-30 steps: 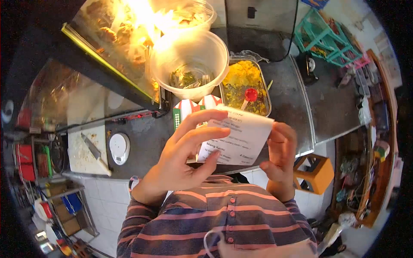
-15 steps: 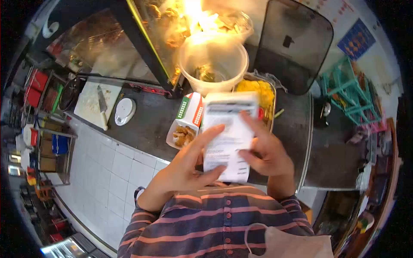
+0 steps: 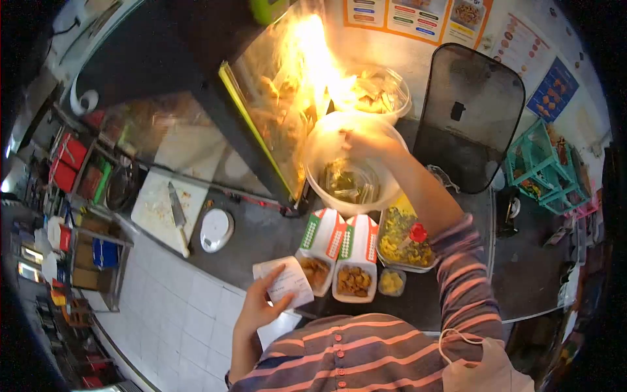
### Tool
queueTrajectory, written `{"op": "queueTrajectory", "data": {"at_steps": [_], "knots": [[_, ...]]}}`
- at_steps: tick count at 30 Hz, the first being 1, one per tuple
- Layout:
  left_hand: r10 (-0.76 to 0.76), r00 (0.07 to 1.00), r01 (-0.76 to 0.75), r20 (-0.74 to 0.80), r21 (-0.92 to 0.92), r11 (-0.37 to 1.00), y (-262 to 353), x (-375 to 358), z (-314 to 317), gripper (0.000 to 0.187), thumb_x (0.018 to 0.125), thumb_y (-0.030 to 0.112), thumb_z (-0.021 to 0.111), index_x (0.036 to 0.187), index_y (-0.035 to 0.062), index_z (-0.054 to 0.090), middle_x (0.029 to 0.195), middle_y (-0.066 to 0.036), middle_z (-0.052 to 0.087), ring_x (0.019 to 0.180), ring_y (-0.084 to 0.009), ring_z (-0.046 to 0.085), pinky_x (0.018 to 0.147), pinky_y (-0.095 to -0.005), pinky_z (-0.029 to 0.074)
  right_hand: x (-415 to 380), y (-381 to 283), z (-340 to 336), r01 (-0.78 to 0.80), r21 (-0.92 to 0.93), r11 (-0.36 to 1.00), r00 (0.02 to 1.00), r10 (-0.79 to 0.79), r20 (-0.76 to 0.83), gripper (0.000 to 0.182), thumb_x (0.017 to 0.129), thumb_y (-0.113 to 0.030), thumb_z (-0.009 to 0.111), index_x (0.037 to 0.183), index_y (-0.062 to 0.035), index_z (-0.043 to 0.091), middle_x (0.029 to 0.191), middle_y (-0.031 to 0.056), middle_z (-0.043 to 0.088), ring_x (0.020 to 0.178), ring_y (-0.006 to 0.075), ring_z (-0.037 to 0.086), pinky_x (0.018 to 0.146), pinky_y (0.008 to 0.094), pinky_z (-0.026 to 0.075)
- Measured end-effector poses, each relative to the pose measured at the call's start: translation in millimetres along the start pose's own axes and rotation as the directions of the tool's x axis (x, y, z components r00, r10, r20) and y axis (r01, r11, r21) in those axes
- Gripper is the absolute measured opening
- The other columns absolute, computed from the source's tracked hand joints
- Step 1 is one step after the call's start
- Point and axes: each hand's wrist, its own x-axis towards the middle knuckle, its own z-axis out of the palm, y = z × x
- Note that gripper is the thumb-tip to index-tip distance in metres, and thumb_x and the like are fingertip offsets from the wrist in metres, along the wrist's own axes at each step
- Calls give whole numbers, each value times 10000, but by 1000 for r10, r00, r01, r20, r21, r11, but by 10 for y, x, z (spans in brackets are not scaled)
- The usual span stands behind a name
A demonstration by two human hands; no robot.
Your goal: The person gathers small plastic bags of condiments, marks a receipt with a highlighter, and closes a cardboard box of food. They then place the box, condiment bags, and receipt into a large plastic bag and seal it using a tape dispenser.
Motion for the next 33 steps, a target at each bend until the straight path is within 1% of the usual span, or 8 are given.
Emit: {"op": "queueTrajectory", "data": {"at_steps": [3, 6, 7, 10, 17, 20, 27, 33], "knots": [[-137, 990, 140, 41, -83, 987, -166, 234, -153, 531, 719, 77, 662, 1204, 5, 458, 981, -131, 580, 888, -142, 546, 754, -271, 446, 331, 711, 903, -41, 298, 954, 982, -17, 188, 400, 662, -316, 670, 968, -69, 593, 874, 142, 606, 768, 252, 587, 656, 358, 468], [-142, 990, 144, 21, -156, 977, -271, 457, -274, 492, 730, 28, 640, 1189, -9, 469, 998, -130, 567, 885, -152, 547, 759, -264, 445, 632, 511, 1348, 88, -445, 891, 575, 320, 753, 731, 525, -431, 760, 1104, -37, 549, 1026, 156, 586, 873, 264, 583, 729, 361, 473], [-167, 986, 166, 10, -166, 972, -325, 532, -319, 484, 736, 24, 633, 1188, -14, 467, 1002, -130, 565, 892, -151, 545, 762, -263, 444, 395, 437, 1588, -29, -542, 840, 753, 375, 541, 876, 494, -438, 775, 1200, -42, 439, 1154, 169, 487, 917, 283, 569, 755, 371, 468], [-249, 969, 243, -3, -202, 949, -464, 726, -416, 464, 748, 12, 617, 1184, -26, 463, 1016, -132, 561, 910, -150, 540, 775, -260, 440, 279, 192, 1546, -117, -478, 871, 806, 365, 467, 986, 526, -344, 770, 1316, -63, 250, 1349, 204, 251, 960, 341, 542, 780, 413, 457], [-172, 982, 183, 79, -155, 971, -638, 1122, -410, 441, 744, 2, 621, 1162, -20, 479, 1016, -126, 566, 905, -150, 544, 775, -253, 437, 637, 1008, 1763, -187, -36, 982, 744, 166, 648, 363, 604, -208, 709, 937, -82, 633, 865, 139, 630, 799, 265, 593, 702, 363, 474], [-114, 989, 130, 95, -175, 976, -487, 1237, -340, 445, 744, 0, 626, 1164, -18, 481, 1005, -121, 567, 895, -140, 544, 751, -242, 444, 653, 555, 820, -304, -101, 947, 650, 284, 705, 345, 649, -268, 667, 927, -66, 635, 841, 129, 635, 744, 242, 596, 652, 360, 474], [-95, 984, 128, 152, -225, 966, -313, 1286, -280, 450, 747, -1, 624, 1174, -8, 482, 984, -108, 571, 849, -125, 556, 723, -228, 449, 523, 406, 85, -119, 97, 988, 869, 56, 491, 312, 725, -204, 605, 1000, -56, 601, 948, 115, 619, 870, 195, 569, 762, 312, 438], [40, 986, 2, 159, -255, 967, -135, 1221, -298, 456, 750, 27, 626, 1186, 32, 488, 971, -118, 583, 858, -133, 559, 733, -251, 450, 62, 242, -303, -149, 519, 842, 950, -24, 310, 236, 770, -123, 594, 986, -30, 587, 919, 51, 605, 856, 120, 553, 769, 249, 432]]}}
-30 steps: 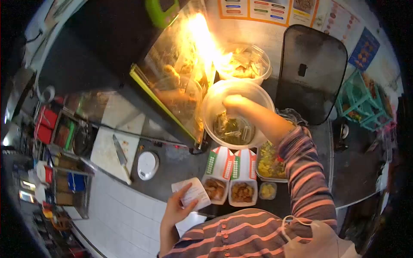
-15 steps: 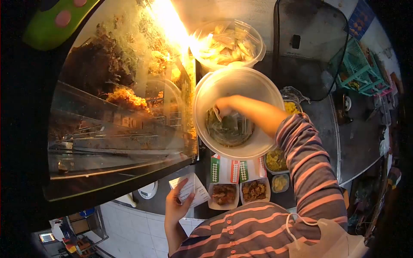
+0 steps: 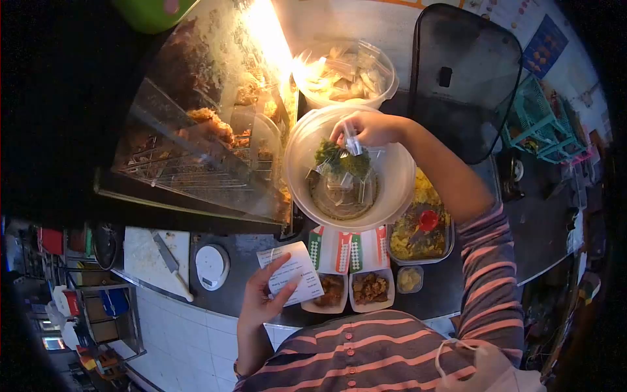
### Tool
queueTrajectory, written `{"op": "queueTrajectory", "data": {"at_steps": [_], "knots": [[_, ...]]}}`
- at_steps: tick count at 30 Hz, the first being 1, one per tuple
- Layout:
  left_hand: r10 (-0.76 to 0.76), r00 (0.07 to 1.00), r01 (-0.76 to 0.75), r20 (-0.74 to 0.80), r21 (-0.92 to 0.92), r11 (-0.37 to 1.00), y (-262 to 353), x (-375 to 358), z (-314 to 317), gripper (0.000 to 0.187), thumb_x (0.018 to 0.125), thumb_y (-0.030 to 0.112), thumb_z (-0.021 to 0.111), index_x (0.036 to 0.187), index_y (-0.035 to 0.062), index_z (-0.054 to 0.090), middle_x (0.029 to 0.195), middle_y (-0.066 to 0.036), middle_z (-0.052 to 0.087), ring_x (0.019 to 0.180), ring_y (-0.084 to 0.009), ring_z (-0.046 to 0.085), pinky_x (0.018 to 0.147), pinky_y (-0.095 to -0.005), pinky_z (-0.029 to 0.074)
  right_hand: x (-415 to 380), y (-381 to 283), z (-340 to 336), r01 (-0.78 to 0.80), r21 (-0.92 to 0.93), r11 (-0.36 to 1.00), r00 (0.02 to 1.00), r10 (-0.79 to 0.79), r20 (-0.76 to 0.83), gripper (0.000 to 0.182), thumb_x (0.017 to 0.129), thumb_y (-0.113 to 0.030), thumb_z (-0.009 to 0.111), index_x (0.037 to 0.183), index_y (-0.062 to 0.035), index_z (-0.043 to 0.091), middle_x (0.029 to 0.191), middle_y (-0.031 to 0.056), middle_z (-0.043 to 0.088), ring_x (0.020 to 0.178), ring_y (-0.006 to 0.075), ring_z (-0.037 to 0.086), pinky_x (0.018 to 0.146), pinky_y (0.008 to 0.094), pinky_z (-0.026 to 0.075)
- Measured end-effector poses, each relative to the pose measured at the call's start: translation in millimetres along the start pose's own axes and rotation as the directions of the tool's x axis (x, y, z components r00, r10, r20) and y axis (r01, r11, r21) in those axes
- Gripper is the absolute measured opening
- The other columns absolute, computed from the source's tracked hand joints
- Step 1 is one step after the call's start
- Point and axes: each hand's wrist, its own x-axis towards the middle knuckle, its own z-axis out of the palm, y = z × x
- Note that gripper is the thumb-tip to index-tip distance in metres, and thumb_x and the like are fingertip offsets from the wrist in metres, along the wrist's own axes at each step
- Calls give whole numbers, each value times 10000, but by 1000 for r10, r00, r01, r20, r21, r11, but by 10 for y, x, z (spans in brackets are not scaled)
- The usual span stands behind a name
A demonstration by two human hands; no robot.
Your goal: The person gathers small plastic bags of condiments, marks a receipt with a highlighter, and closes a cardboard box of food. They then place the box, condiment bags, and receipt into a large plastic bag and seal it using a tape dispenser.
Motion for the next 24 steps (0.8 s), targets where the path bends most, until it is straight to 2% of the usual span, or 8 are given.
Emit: {"op": "queueTrajectory", "data": {"at_steps": [2, 9, 10, 13, 15, 19, 22, 24], "knots": [[27, 1000, -27, -5, -32, 999, 57, -22, 41, 458, 747, 26, 625, 1184, 35, 490, 978, -119, 582, 877, -137, 555, 746, -256, 445, -240, -145, 4, 47, 207, 977, 995, -27, -94, 219, 792, -140, 603, 979, -30, 578, 841, 9, 583, 810, 59, 526, 729, 206, 422], [106, 993, -105, 48, -41, 994, 312, -132, 146, 467, 745, 17, 606, 1193, 11, 476, 1042, -127, 563, 960, -147, 521, 823, -269, 404, -1299, -587, 147, 198, 253, 947, 826, -22, -563, 224, 768, -82, 607, 984, -32, 573, 789, 17, 562, 821, 83, 542, 719, 216, 440], [113, 993, -111, 43, -46, 993, 307, -159, 153, 464, 748, 23, 605, 1193, 6, 475, 1049, -125, 560, 965, -146, 518, 830, -269, 399, -1532, -635, 230, 295, 253, 921, 774, -75, -629, 195, 765, -46, 613, 956, -35, 575, 760, -1, 549, 796, 75, 548, 706, 207, 448], [87, 995, -83, 56, -65, 994, 190, -255, 119, 457, 762, 61, 602, 1193, -12, 467, 1067, -117, 550, 963, -142, 511, 839, -266, 391, -2268, -696, 573, 260, 11, 965, 613, -156, -775, 162, 765, -31, 612, 922, -34, 573, 758, -8, 550, 763, 74, 554, 709, 213, 449], [66, 997, -64, 51, -46, 997, 216, -290, 141, 453, 772, 70, 586, 1200, -10, 460, 1062, -109, 551, 951, -138, 514, 834, -262, 391, -2835, -662, 881, 54, 204, 977, 577, 137, -805, 154, 753, -7, 617, 896, -39, 569, 747, -7, 548, 757, 78, 558, 706, 220, 450], [52, 995, -50, 81, -35, 998, 144, -313, 178, 451, 780, 61, 556, 1210, -17, 445, 1053, -100, 554, 935, -122, 509, 834, -246, 378, -3601, -205, 1502, -387, 313, 867, 492, 482, -725, 137, 752, -109, 646, 830, -36, 561, 794, 51, 591, 760, 145, 582, 684, 281, 451], [62, 993, -66, 102, 43, 997, 200, -259, 292, 458, 788, 103, 555, 1217, -14, 442, 1074, -110, 544, 942, -130, 504, 840, -250, 369, -4076, 329, 1950, -722, 334, 606, 187, 636, -749, 250, 739, -216, 670, 818, -15, 544, 812, 109, 601, 754, 216, 592, 687, 320, 446], [68, 990, -80, 126, 95, 992, 254, -209, 350, 468, 788, 130, 560, 1218, -14, 442, 1100, -119, 534, 960, -134, 498, 848, -254, 363, -4291, 408, 2108, -750, 391, 534, 50, 635, -771, 293, 732, -252, 677, 821, -9, 538, 808, 136, 596, 759, 241, 589, 686, 329, 441]]}}
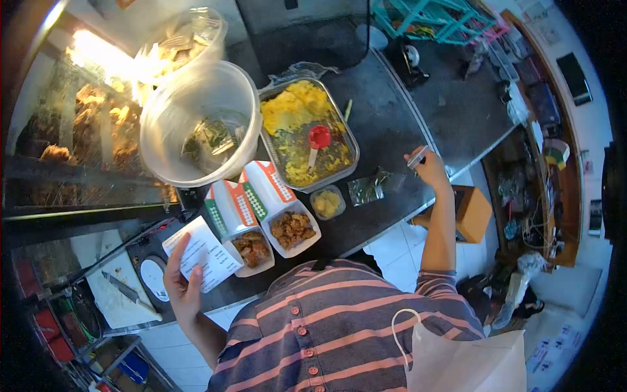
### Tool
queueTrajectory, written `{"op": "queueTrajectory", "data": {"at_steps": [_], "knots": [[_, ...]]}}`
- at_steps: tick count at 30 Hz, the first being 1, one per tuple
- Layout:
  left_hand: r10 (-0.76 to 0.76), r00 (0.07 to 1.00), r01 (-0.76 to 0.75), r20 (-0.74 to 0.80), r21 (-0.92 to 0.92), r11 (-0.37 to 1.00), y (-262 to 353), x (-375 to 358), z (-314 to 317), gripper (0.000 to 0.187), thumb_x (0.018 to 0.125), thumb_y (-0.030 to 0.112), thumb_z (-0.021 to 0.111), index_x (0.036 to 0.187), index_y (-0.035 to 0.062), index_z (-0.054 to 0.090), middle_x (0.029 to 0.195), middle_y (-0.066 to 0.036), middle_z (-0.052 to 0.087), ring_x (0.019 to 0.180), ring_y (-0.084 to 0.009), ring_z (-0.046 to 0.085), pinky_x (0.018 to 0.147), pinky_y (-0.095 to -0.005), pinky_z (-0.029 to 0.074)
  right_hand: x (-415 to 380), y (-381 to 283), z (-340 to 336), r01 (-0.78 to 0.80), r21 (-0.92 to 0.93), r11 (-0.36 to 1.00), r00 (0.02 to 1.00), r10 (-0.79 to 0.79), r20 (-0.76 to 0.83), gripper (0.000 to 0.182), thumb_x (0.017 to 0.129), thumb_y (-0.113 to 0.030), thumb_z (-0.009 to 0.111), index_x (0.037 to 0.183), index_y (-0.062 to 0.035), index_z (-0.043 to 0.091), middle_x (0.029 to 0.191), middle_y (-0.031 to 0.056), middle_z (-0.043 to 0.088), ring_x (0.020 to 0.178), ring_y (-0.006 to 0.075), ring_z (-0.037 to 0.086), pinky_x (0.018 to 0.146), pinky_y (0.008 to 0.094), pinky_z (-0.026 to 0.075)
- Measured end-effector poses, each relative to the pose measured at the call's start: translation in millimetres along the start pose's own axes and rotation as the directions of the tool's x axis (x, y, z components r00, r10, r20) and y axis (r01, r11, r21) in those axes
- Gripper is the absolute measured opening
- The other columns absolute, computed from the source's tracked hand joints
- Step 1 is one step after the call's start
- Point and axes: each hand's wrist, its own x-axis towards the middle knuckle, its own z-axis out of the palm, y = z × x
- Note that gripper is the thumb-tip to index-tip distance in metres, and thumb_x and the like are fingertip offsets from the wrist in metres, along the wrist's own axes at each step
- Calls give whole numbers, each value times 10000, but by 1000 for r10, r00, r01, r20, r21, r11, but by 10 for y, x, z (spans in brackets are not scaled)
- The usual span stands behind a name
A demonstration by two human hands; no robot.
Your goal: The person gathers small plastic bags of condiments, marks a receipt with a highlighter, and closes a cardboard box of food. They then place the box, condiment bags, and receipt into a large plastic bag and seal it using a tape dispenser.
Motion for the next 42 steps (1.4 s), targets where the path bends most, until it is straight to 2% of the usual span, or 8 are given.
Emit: {"op": "queueTrajectory", "data": {"at_steps": [6, 10, 13, 20, 25, 27, 34, 42], "knots": [[28, 996, -27, 82, -6, 1000, 118, 168, 168, 473, 782, 105, 554, 1218, -33, 433, 1128, -130, 520, 994, -138, 487, 873, -251, 347, -195, 341, 161, 110, 211, 971, 971, -60, -232, 600, 708, -421, 676, 1060, -22, 398, 832, 122, 574, 678, 187, 609, 572, 284, 472], [35, 993, -36, 116, 6, 999, 160, 215, 226, 471, 778, 85, 549, 1219, -33, 431, 1130, -134, 518, 1004, -141, 485, 883, -252, 341, -285, -225, 142, -524, -145, 839, 743, 534, 403, 876, 687, -536, 632, 1221, 60, 277, 987, 230, 564, 913, 257, 590, 781, 333, 467], [44, 994, -48, 103, 36, 998, 159, 214, 210, 471, 777, 88, 552, 1216, -36, 434, 1126, -134, 519, 1007, -138, 484, 886, -257, 342, -181, 306, 354, -459, -220, 861, 882, 472, 7, 841, 719, -534, 593, 1252, 39, 284, 1053, 253, 542, 978, 301, 556, 844, 364, 430], [-1, 995, 6, 103, -44, 999, 97, 168, 110, 564, 734, -3, 573, 1261, -22, 373, 1147, -137, 493, 1008, -155, 492, 861, -264, 378, -12, 138, 151, -235, -194, 953, 969, 244, 26, 533, 792, -439, 543, 1150, -47, 490, 920, 145, 611, 864, 286, 592, 759, 369, 447], [51, 997, -41, 64, -149, 988, 120, 164, 18, 682, 671, -55, 606, 1290, -15, 322, 1142, -137, 482, 1028, -160, 482, 856, -280, 395, 231, 132, 414, -262, -21, 965, 808, 231, 542, 328, 823, -302, 545, 1044, -60, 571, 874, 109, 630, 774, 232, 614, 675, 343, 464], [147, 988, -141, 54, -98, 985, 156, 217, -81, 711, 667, -46, 623, 1299, -13, 300, 1145, -130, 477, 1043, -158, 468, 862, -279, 385, 183, -396, 435, -65, -183, 981, 730, 172, 662, 320, 811, -245, 567, 1067, -54, 558, 896, 91, 631, 782, 196, 606, 708, 319, 463], [302, 953, -304, -38, -169, 938, 389, 528, -290, 925, 586, -73, 659, 1341, 19, 131, 1208, -146, 417, 1105, -215, 450, 901, -330, 391, 574, -3497, 218, 670, 417, 614, 554, -788, 270, 299, 806, -179, 552, 1055, -14, 539, 727, 52, 589, 642, 76, 533, 611, 259, 443], [165, 983, -140, 79, -254, 957, 190, 629, -205, 928, 587, -74, 664, 1338, 54, 133, 1194, -151, 416, 1115, -232, 442, 916, -359, 381, 2784, -4936, 2459, 846, -45, 531, 529, -847, -49, 649, 682, -318, 683, 1221, -69, 422, 1157, 172, 480, 1022, 273, 499, 895, 348, 393]]}}
